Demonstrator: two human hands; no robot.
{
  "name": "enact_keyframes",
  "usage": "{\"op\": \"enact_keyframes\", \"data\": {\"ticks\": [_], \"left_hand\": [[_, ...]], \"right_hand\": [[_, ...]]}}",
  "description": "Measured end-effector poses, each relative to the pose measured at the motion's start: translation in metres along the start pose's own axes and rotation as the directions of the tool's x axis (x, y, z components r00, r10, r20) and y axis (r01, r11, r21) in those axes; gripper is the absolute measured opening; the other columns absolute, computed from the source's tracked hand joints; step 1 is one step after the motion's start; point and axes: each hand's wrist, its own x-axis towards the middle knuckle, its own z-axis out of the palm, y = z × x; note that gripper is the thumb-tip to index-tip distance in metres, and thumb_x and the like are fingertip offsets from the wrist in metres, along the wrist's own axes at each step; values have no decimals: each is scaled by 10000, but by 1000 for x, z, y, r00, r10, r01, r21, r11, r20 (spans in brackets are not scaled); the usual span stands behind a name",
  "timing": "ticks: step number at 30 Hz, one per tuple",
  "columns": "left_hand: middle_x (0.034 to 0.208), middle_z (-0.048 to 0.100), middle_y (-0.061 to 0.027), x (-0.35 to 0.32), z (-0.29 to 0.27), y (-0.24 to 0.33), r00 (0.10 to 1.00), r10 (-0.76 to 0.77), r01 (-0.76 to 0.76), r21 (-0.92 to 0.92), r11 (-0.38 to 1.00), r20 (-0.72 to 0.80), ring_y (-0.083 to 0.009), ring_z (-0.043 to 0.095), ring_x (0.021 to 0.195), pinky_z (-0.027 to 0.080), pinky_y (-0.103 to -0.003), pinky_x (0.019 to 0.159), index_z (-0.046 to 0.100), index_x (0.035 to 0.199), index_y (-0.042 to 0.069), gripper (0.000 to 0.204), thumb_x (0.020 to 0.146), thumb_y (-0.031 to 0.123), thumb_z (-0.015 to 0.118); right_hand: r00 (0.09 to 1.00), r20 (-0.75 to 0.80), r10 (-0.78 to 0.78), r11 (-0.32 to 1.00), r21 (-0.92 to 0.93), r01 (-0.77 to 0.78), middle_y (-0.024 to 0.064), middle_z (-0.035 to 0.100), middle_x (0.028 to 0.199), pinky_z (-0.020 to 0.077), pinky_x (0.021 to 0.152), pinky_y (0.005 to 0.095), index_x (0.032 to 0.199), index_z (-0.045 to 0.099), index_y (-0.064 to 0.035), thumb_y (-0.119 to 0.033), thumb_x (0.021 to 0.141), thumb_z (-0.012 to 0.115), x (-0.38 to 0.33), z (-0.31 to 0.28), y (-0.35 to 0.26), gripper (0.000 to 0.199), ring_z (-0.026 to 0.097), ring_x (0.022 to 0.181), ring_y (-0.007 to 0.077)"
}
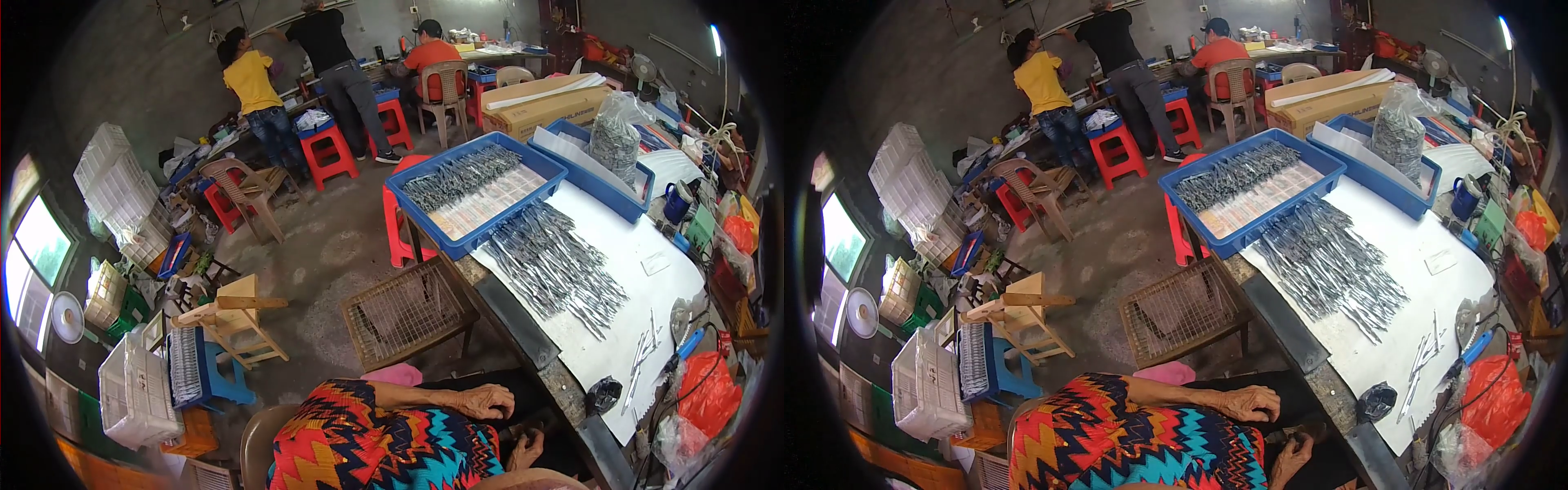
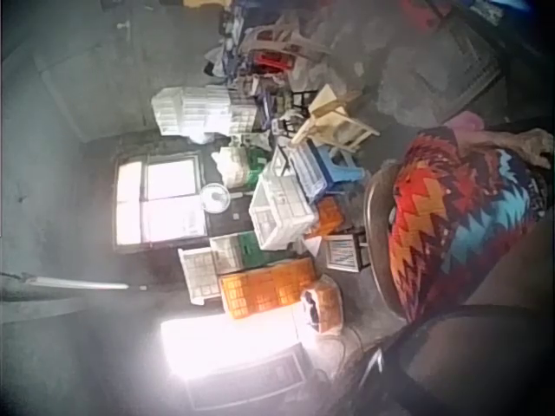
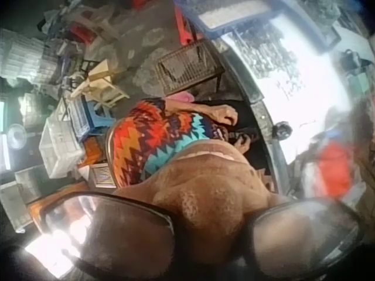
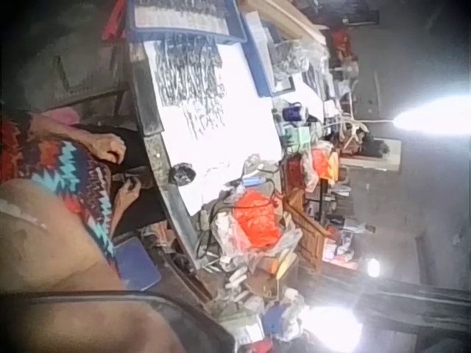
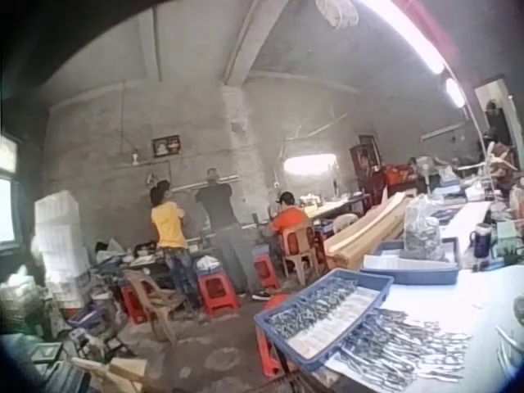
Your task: Cleaning and sorting small metal rods at a workbench in a workshop.
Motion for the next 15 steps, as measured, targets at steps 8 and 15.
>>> {"op": "enact_keyframes", "data": {"ticks": [8, 15], "left_hand": [[810, 544, -63, 0, 0, 0, 1000, 15, -15, 1, 1000, -7, -226, 510, 815, 365, -354, 754, 560, 794, 41, 104, 716, 110, 546], [790, 554, -75, 0, 1, 1, 999, 21, -22, -19, 1000, -39, -247, 509, 795, 384, -365, 739, 572, 764, 42, 123, 673, 119, 544]], "right_hand": [[1000, 10, 30, 999, 34, -30, 40, 472, 665, 370, 506, 256, 884, 511, 2, 9, 732, 518, 1, 0, 4, 153, 425, 564, 118], [1000, 22, -7, 1000, 8, 6, 75, 492, 684, 392, 531, 274, 889, 511, 10, 1, 731, 509, 1, -4, -17, 159, 448, 573, 155]]}}
